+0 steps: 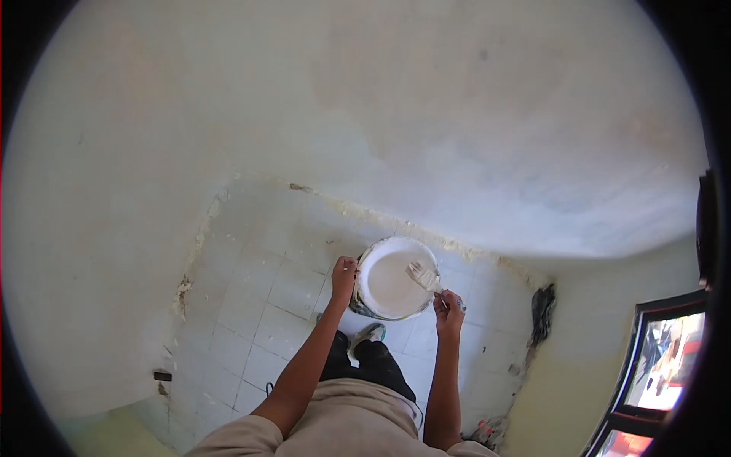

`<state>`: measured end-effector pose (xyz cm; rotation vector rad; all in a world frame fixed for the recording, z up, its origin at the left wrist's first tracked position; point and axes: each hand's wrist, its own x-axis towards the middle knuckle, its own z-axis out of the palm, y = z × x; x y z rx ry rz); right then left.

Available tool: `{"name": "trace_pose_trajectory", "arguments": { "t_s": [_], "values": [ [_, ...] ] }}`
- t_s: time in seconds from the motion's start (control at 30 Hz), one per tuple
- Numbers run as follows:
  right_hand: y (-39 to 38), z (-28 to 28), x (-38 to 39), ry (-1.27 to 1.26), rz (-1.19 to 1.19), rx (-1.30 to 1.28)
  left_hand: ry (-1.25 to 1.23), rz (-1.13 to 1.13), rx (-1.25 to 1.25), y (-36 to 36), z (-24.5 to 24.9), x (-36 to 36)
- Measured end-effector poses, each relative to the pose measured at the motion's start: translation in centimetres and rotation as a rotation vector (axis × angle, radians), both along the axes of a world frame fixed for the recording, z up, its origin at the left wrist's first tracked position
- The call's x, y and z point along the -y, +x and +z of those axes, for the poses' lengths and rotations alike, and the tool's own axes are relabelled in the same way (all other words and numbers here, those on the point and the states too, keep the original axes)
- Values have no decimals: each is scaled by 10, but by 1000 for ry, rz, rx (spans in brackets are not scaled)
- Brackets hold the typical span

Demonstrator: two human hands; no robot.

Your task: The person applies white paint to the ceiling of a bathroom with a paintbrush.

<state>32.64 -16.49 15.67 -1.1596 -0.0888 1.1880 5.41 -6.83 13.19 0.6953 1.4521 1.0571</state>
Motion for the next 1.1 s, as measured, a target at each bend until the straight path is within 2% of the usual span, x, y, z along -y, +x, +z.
{"name": "trace_pose_trajectory", "arguments": {
  "t_s": [0.03,0.1,0.2,0.27,0.37,0.63,0.83,0.9,1.1],
  "values": [
    [-2,11,3,57,-10,-67,18,16,11,1,22,4],
    [-9,33,0,130,1,-143,48,0,301,4,62,2],
    [-27,51,-19,259,-21,-289,72,20,477,4,100,-6],
    [-43,63,-37,285,-5,-314,87,15,622,-1,113,-12],
    [-76,91,-62,272,-17,-384,165,10,707,-18,130,-19],
    [-175,108,-123,312,-110,-578,177,-34,754,-97,136,-75],
    [-286,100,-183,287,-116,-657,236,-46,696,-201,152,-130],
    [-316,106,-201,380,-95,-687,250,-13,671,-233,154,-144],
    [-362,133,-240,423,-231,-774,327,19,674,-295,169,-184]
  ]
}}
